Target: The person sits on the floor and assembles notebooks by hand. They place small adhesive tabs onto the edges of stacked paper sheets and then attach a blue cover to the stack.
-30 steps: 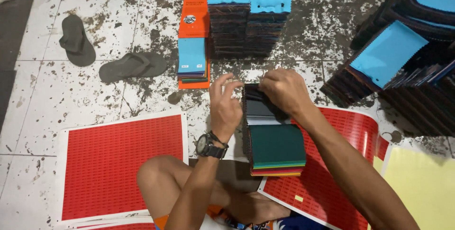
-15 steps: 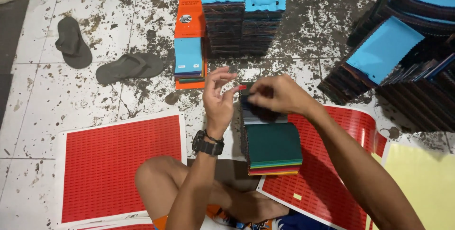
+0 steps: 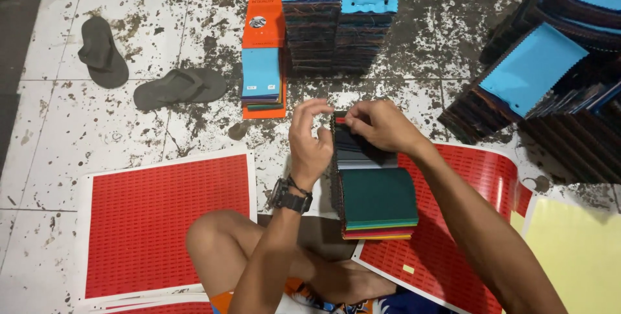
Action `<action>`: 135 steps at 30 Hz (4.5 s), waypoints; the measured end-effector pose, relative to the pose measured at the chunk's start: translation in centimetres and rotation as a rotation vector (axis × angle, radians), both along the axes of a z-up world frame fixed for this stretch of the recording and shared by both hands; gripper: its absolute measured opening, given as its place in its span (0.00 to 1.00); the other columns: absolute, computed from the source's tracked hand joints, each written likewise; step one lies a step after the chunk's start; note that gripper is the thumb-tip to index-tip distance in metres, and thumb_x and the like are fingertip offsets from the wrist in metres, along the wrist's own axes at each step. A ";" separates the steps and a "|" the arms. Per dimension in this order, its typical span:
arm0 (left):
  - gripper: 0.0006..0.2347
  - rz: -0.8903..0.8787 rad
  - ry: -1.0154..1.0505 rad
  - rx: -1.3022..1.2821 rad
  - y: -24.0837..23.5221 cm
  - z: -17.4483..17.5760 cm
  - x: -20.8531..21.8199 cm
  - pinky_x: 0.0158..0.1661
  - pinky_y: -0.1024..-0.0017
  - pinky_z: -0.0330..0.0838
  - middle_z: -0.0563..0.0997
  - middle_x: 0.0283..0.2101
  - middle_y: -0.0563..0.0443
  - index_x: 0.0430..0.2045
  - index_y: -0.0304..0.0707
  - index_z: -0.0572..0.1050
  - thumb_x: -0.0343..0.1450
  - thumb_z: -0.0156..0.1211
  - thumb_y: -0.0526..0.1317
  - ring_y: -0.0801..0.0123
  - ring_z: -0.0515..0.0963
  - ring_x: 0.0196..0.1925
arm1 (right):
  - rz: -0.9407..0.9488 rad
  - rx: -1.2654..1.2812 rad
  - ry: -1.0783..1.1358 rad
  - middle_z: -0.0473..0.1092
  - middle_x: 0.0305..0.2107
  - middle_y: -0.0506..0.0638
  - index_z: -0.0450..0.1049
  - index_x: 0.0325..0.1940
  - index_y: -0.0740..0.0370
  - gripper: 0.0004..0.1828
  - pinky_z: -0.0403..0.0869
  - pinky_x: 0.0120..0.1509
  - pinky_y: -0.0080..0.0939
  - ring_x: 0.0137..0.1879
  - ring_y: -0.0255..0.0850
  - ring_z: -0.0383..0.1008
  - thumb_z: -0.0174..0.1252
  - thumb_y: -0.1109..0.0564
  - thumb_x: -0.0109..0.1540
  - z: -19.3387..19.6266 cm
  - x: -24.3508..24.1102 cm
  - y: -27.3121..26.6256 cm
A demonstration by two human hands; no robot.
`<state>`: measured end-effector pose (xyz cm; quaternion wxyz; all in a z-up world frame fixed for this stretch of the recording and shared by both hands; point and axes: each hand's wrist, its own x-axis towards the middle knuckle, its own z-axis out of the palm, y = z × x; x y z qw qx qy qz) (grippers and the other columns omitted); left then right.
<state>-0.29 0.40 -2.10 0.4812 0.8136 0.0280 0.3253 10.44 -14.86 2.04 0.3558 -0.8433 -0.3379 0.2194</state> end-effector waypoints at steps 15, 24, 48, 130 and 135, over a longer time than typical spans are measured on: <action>0.14 0.234 0.189 0.749 -0.4 -4.5 -0.3 0.55 0.52 0.65 0.71 0.43 0.57 0.43 0.59 0.79 0.71 0.49 0.34 0.61 0.73 0.48 | -0.141 -0.234 -0.343 0.79 0.34 0.55 0.81 0.45 0.54 0.12 0.78 0.49 0.59 0.45 0.58 0.80 0.63 0.50 0.59 -4.9 0.5 0.4; 0.19 0.140 0.195 0.379 0.4 -4.9 -0.4 0.50 0.56 0.70 0.72 0.44 0.54 0.48 0.51 0.78 0.67 0.49 0.29 0.58 0.75 0.48 | 0.021 -0.037 -0.912 0.74 0.30 0.46 0.78 0.32 0.50 0.04 0.76 0.40 0.48 0.39 0.47 0.77 0.68 0.54 0.59 -6.7 1.9 -1.3; 0.20 -0.212 0.237 0.247 1.9 -1.3 -1.1 0.50 0.53 0.71 0.74 0.46 0.51 0.39 0.56 0.83 0.63 0.46 0.29 0.47 0.74 0.46 | 0.440 -0.289 -0.323 0.76 0.49 0.53 0.79 0.42 0.54 0.17 0.76 0.65 0.54 0.60 0.54 0.75 0.72 0.49 0.53 5.8 -1.4 -2.7; 0.26 -0.715 0.386 0.604 -29.7 -5.7 0.2 0.57 0.48 0.59 0.84 0.46 0.45 0.57 0.48 0.66 0.61 0.56 0.43 0.47 0.71 0.61 | -1.485 -0.103 0.260 0.80 0.30 0.53 0.85 0.42 0.50 0.10 0.78 0.48 0.56 0.46 0.57 0.81 0.65 0.50 0.59 -8.2 -11.8 -27.2; 0.27 -0.693 0.451 0.507 -30.0 -5.1 0.4 0.58 0.50 0.59 0.84 0.48 0.48 0.57 0.48 0.65 0.60 0.56 0.43 0.51 0.70 0.62 | -1.451 -0.019 0.091 0.79 0.35 0.62 0.82 0.44 0.58 0.11 0.78 0.45 0.58 0.44 0.59 0.80 0.61 0.51 0.63 -8.5 -12.2 -27.8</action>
